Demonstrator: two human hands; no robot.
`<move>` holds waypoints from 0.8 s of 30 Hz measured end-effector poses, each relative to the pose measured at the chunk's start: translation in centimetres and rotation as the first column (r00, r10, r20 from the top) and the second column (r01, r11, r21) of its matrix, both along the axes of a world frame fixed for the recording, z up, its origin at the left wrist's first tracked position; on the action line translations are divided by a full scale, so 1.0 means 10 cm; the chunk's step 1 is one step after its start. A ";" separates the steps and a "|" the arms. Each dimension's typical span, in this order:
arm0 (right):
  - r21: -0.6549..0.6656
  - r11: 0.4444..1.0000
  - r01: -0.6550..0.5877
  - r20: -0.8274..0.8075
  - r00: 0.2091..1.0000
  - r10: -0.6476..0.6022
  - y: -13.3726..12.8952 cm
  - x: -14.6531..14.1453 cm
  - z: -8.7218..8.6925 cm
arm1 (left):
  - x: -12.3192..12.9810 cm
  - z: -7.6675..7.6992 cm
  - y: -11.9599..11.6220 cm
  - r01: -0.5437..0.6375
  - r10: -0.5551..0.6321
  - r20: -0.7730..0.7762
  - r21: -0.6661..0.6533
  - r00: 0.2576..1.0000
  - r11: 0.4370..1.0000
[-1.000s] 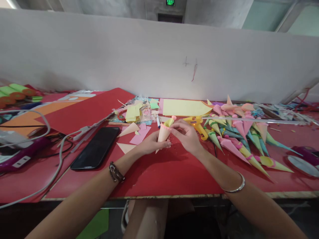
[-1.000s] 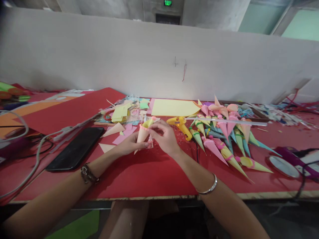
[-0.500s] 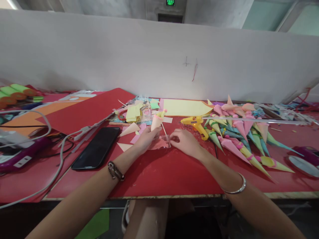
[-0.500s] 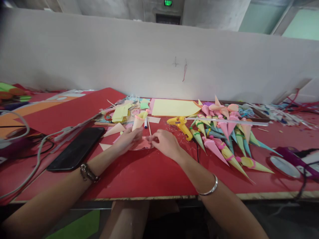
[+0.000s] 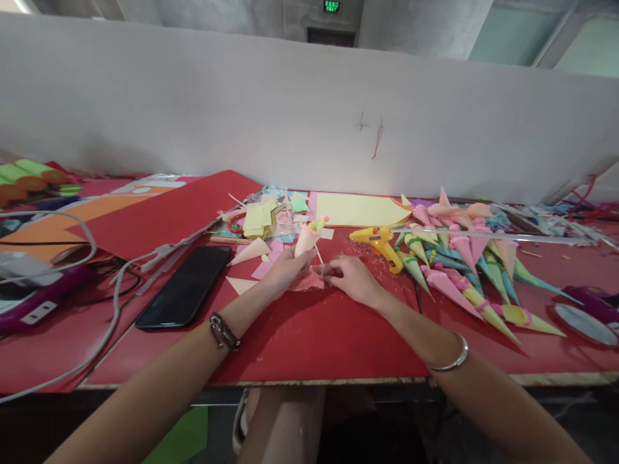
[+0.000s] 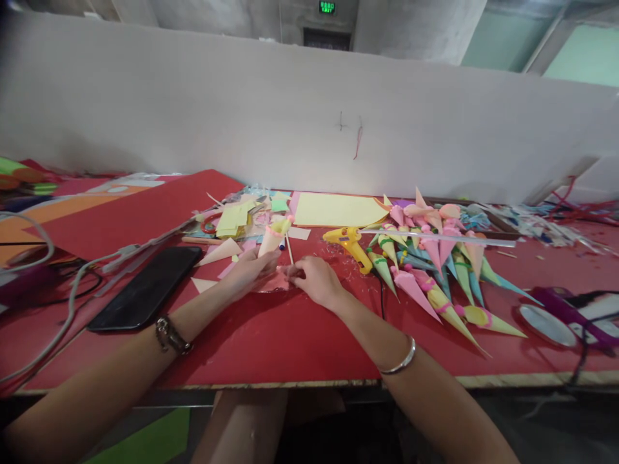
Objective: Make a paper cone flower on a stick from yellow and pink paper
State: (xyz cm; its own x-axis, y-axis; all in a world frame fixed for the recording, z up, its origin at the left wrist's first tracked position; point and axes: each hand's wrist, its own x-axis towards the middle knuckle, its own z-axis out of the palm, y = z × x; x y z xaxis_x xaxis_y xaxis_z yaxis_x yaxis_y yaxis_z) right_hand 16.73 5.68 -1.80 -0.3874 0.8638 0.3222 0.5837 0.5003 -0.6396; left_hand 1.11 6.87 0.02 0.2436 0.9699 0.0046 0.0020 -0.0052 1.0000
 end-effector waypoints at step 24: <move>-0.205 0.978 -0.049 -0.702 0.703 -0.112 -0.02 0.00 0.26 | -0.03 -0.05 0.04 -0.015 0.015 0.007 -0.032 1.000 0.999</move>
State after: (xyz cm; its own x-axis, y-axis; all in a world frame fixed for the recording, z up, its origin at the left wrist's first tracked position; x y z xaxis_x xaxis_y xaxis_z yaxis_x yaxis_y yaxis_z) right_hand 16.77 5.44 0.81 -0.0860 0.9452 0.3150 -0.0674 0.3099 -0.9484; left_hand 0.79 7.25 -0.51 0.2289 0.9731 -0.0251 -0.0050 0.0270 0.9996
